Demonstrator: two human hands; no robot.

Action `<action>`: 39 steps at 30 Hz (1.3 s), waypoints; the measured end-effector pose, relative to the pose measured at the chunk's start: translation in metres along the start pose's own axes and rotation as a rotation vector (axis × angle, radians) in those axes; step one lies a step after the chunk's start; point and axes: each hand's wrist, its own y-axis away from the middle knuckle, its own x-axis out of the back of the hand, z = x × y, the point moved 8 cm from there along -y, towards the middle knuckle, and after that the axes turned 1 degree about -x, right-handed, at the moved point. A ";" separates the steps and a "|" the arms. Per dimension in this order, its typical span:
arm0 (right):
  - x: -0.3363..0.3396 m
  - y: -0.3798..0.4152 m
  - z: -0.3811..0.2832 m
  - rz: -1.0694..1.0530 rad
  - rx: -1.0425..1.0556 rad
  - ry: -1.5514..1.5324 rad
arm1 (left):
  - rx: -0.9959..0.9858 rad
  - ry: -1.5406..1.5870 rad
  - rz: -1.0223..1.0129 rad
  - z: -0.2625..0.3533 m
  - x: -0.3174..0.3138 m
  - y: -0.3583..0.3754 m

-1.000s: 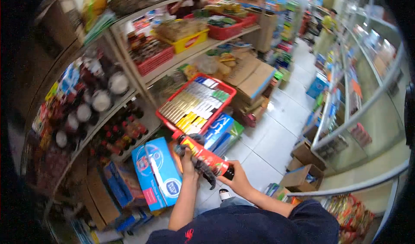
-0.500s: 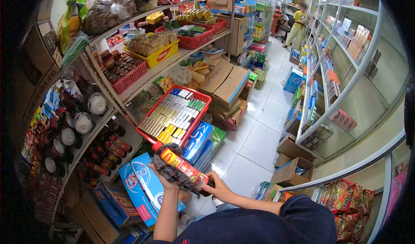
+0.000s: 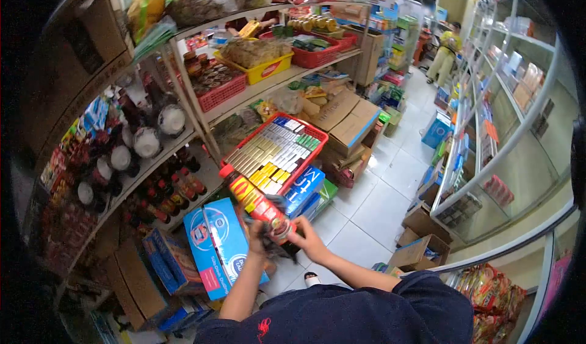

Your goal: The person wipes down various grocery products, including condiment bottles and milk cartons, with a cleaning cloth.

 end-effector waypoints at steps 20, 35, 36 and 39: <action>0.045 0.024 -0.003 -0.008 -0.081 0.064 | 0.267 -0.048 -0.203 -0.006 -0.124 0.023; 0.099 -0.012 -0.117 0.110 0.119 -0.234 | -0.127 -0.992 -0.573 -0.027 -0.211 0.037; 0.091 -0.010 -0.121 -0.006 0.121 -0.296 | -0.135 -0.997 -0.573 -0.031 -0.206 0.032; 0.085 -0.015 -0.122 -0.339 0.087 -0.665 | 0.447 -0.561 -0.768 -0.076 -0.186 0.026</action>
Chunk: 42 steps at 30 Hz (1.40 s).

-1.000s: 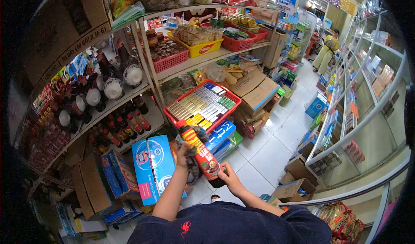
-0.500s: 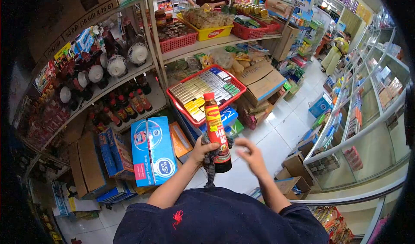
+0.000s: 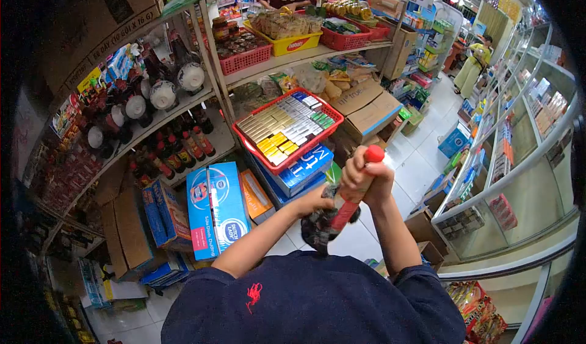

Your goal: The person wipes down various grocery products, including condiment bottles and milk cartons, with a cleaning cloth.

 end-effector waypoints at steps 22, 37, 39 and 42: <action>-0.031 0.025 0.007 -0.375 0.492 0.794 | -0.033 -0.031 1.054 -0.009 0.056 0.069; 0.042 0.033 0.101 -0.270 -0.162 1.173 | -0.201 -1.080 0.517 0.101 -0.006 0.053; 0.034 0.029 0.097 -0.232 -0.330 1.111 | -0.070 -0.715 0.537 0.076 0.033 0.058; 0.014 0.025 0.088 -0.304 -0.231 1.123 | 0.231 -1.090 0.816 0.054 0.084 0.103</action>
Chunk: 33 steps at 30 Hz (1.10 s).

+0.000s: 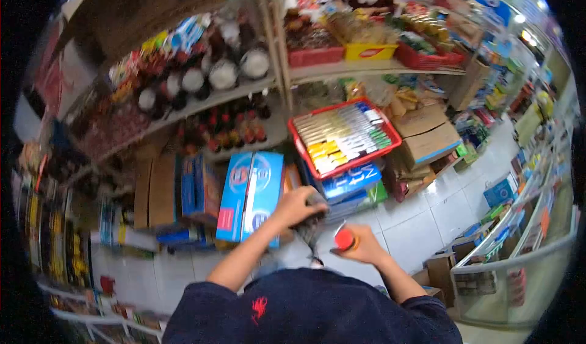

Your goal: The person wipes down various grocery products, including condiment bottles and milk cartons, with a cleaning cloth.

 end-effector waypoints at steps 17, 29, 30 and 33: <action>-0.064 -0.268 0.062 0.143 0.098 0.068 | 0.732 0.366 0.620 -0.285 0.033 0.206; -0.123 -0.517 0.225 0.491 -0.165 0.471 | 0.831 0.278 0.648 -0.331 0.108 0.188; -0.125 -0.527 0.233 0.457 -0.218 0.446 | 0.828 0.200 0.629 -0.334 0.111 0.188; -0.135 -0.569 0.290 0.317 -0.236 0.452 | 0.821 0.176 0.671 -0.343 0.109 0.190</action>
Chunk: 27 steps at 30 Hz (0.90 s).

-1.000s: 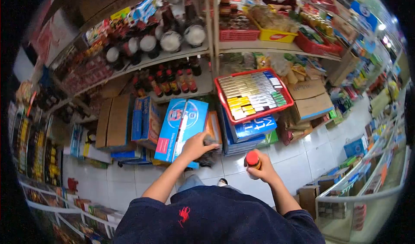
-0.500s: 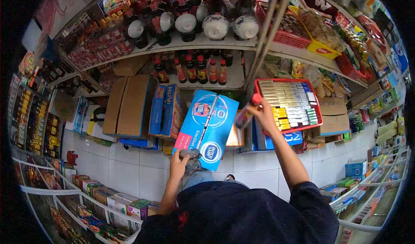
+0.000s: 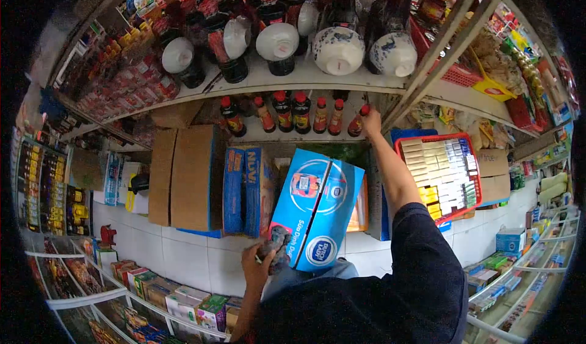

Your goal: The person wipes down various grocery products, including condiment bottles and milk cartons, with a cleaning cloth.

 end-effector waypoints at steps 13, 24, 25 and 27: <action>-0.087 -0.072 0.034 -0.425 0.087 0.557 | -0.145 0.169 0.036 0.001 -0.043 -0.024; -0.085 0.012 -0.078 -0.314 0.374 0.590 | -0.042 0.267 -0.132 -0.025 -0.063 -0.030; -0.109 0.011 -0.061 -0.378 0.426 0.553 | 0.132 0.361 -0.141 -0.041 -0.068 -0.030; -0.073 0.031 -0.079 -0.268 0.490 0.354 | -0.070 0.317 -0.246 -0.006 -0.061 -0.035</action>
